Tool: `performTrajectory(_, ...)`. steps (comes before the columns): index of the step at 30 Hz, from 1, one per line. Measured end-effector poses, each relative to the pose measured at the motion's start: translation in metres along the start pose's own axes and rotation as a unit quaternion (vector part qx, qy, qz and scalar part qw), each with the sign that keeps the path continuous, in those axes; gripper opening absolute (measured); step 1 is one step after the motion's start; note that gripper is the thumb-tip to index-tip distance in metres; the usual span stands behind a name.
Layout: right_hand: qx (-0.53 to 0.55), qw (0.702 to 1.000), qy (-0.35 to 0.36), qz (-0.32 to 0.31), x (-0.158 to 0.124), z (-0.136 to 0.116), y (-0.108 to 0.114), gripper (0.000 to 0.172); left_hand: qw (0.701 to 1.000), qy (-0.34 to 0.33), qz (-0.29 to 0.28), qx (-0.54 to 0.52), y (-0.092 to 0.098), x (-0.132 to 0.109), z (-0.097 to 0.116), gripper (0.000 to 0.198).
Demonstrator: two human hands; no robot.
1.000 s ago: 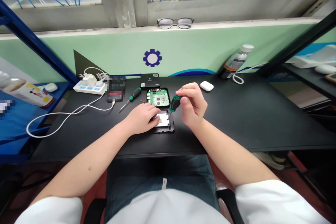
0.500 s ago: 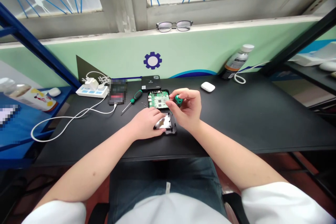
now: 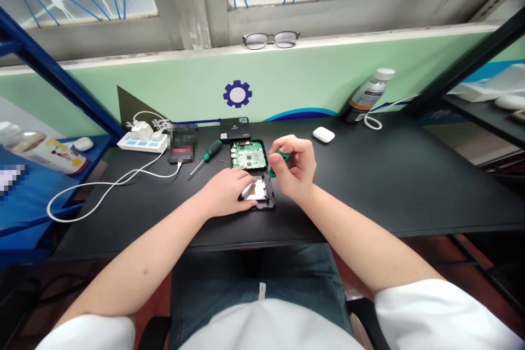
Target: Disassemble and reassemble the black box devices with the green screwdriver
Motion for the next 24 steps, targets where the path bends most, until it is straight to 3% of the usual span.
performTrajectory(10, 0.002, 1.000, 0.005, -0.028, -0.005, 0.001, 0.000, 0.010, 1.000, 0.012, -0.009, -0.006, 0.003, 0.002, 0.005, 0.016)
performTrajectory(17, -0.019, 0.999, 0.026, -0.040, -0.012, 0.002, -0.008, 0.022, 1.000, 0.016, -0.002, -0.014, 0.000, 0.002, 0.004, 0.013)
performTrajectory(21, -0.067, 0.995, -0.073, -0.005, -0.017, 0.024, -0.001, 0.034, 0.999, 0.035, 0.005, -0.024, -0.003, 0.002, 0.001, 0.017)
performTrajectory(24, -0.136, 0.971, -0.185, 0.069, -0.018, 0.055, 0.026, 0.036, 0.992, 0.061, 0.004, -0.110, -0.001, -0.001, -0.004, 0.022)
Point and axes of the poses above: each hand's wrist, its own x-axis towards the middle knuckle, its own y-axis out of the back of the hand, z = x × y, the point moved 6 cm from there along x, towards the middle knuckle, and after that the axes turned 10 degrees about y, right-handed, at the moved point
